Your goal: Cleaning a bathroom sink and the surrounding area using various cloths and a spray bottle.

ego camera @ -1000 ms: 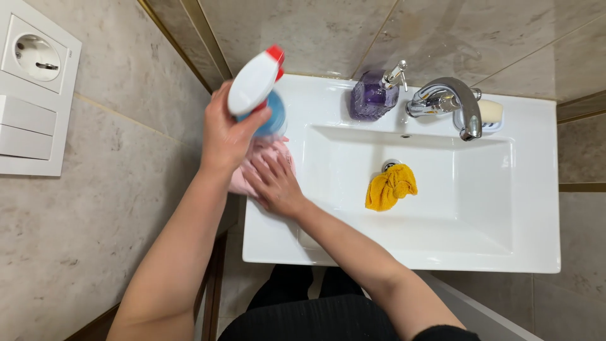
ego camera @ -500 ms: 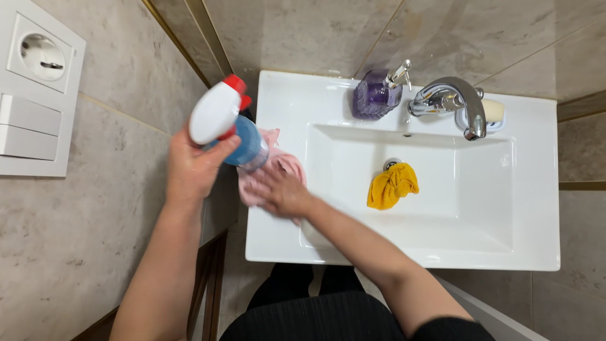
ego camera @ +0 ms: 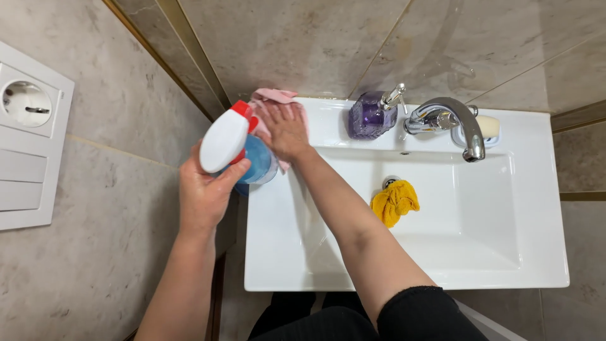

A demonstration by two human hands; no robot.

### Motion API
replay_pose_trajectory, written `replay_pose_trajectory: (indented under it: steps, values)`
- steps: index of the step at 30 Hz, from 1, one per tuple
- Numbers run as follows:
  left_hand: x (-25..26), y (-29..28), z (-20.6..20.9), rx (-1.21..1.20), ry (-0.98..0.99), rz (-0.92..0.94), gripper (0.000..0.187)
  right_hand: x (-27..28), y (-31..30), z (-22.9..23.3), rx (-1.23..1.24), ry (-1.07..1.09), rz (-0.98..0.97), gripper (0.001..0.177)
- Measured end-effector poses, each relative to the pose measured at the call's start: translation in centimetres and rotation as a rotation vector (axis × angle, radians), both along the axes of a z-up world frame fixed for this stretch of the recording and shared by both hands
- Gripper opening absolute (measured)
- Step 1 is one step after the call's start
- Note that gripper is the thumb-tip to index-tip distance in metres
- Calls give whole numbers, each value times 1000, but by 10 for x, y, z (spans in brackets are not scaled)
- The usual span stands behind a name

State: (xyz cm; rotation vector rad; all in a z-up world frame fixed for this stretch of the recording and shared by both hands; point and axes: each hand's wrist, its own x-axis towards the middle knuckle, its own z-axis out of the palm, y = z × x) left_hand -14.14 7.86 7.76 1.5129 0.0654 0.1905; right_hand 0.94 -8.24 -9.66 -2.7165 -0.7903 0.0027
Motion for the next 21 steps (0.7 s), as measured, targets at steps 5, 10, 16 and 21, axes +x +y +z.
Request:
replay_pose_trajectory:
  steps: [5, 10, 16, 21]
  values:
    - [-3, -8, -4, 63, 1, -28, 35, -6, -33, -17, -33, -88, -219, 68]
    - [-14, -6, 0, 232, -38, -31, 33, -15, -30, -34, 56, -141, -520, 74]
    - [-23, -15, -11, 333, -67, -31, 41, -45, -26, -41, 106, -154, -770, 69]
    - [-21, -23, -28, 357, -65, -25, 42, -43, -48, -44, 85, -173, -510, 72]
